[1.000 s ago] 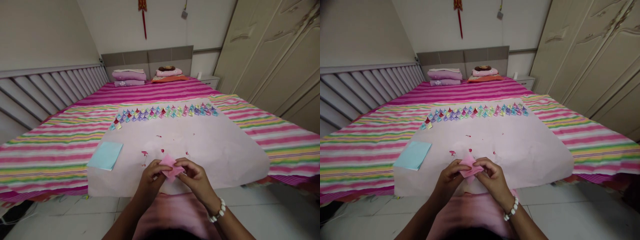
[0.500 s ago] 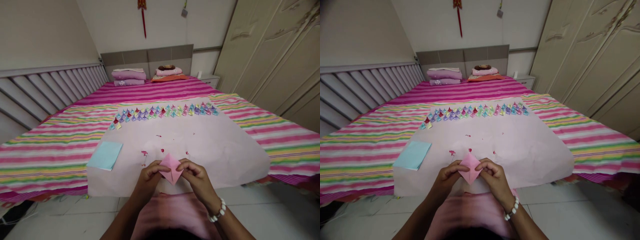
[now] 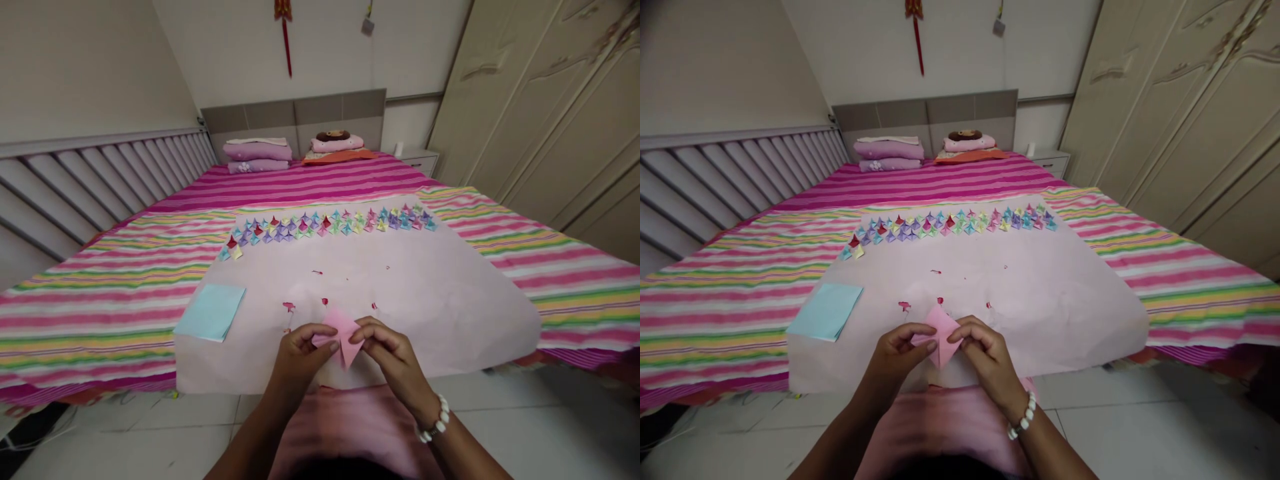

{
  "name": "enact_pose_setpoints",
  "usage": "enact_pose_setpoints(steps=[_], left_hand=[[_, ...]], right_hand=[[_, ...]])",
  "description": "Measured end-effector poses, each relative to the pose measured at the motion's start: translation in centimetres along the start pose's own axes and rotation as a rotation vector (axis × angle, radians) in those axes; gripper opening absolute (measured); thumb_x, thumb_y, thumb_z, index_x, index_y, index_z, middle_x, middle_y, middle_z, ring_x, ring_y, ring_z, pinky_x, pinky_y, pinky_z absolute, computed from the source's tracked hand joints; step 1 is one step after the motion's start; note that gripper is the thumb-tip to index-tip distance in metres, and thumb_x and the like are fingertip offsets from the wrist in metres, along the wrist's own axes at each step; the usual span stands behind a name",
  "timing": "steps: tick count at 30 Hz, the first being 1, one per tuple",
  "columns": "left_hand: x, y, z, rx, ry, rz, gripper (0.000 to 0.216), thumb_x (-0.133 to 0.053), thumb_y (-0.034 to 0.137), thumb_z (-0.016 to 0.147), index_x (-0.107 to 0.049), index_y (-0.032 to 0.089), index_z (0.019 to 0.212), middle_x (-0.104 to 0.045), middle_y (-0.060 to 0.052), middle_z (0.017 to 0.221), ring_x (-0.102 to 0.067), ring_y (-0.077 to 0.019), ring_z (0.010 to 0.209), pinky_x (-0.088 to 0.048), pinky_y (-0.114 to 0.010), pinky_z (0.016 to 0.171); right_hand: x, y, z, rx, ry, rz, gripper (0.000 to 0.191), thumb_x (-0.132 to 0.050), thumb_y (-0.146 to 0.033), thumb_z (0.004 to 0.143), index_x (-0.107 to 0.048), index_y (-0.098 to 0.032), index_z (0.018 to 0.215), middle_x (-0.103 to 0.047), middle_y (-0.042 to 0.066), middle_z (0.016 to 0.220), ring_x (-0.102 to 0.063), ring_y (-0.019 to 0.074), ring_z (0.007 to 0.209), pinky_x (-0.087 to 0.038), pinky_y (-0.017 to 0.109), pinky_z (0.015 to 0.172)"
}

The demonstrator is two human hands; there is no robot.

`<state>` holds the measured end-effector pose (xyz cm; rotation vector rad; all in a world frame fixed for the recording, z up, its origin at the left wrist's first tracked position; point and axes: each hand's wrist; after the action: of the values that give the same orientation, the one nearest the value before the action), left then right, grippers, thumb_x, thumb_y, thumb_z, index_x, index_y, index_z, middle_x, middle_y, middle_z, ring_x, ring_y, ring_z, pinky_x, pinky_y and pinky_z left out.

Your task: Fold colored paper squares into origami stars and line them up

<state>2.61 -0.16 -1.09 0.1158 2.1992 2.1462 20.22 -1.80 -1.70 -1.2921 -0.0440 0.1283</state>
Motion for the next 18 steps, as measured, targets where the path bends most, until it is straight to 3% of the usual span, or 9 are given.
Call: enact_pose_setpoints(steps=[4, 9, 15, 18], left_hand=[[-0.46, -0.05, -0.18, 0.008, 0.008, 0.004, 0.020, -0.074, 0.024, 0.063, -0.072, 0.017, 0.082, -0.065, 0.000, 0.065, -0.053, -0.0106, 0.054, -0.044, -0.022, 0.051], [-0.95, 0.49, -0.63, 0.067, 0.021, 0.008, 0.026, -0.074, 0.027, 0.063, -0.071, 0.017, 0.087, -0.057, 0.004, 0.054, -0.041, -0.0063, 0.043, -0.035, -0.019, 0.044], [-0.59, 0.80, -0.45, 0.050, 0.054, 0.055, 0.024, -0.075, 0.027, 0.062, -0.072, 0.017, 0.083, -0.057, 0.004, 0.056, -0.035, -0.0048, 0.044, -0.032, -0.019, 0.044], [-0.45, 0.53, -0.21, 0.015, 0.034, 0.096, 0.022, -0.076, 0.028, 0.062, -0.072, 0.018, 0.081, -0.065, 0.001, 0.067, -0.040, -0.0055, 0.046, -0.035, -0.019, 0.046]], right_hand=[[-0.38, -0.28, 0.10, -0.054, 0.020, 0.043, 0.007, -0.062, -0.027, 0.080, -0.064, -0.021, 0.077, -0.059, 0.003, 0.079, -0.055, 0.0178, 0.073, -0.043, 0.029, 0.067], [-0.98, -0.22, 0.53, -0.109, 0.072, 0.087, 0.014, -0.071, -0.026, 0.073, -0.059, -0.019, 0.071, -0.055, -0.001, 0.069, -0.052, 0.0139, 0.062, -0.042, 0.026, 0.057], [-0.85, 0.00, 0.45, -0.154, 0.047, 0.024, 0.015, -0.071, -0.024, 0.072, -0.061, -0.019, 0.083, -0.041, -0.007, 0.059, -0.023, 0.0057, 0.044, -0.018, 0.021, 0.040], [-0.83, -0.20, 0.45, -0.175, 0.051, 0.019, 0.015, -0.070, -0.022, 0.072, -0.062, -0.019, 0.085, -0.033, -0.009, 0.052, -0.020, 0.0054, 0.043, -0.016, 0.021, 0.039]])
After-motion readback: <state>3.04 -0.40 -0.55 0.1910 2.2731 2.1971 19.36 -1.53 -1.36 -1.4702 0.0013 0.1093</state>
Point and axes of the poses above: each hand's wrist, its own z-axis towards the middle knuckle, its own x-axis out of the back of the hand, y = z × x
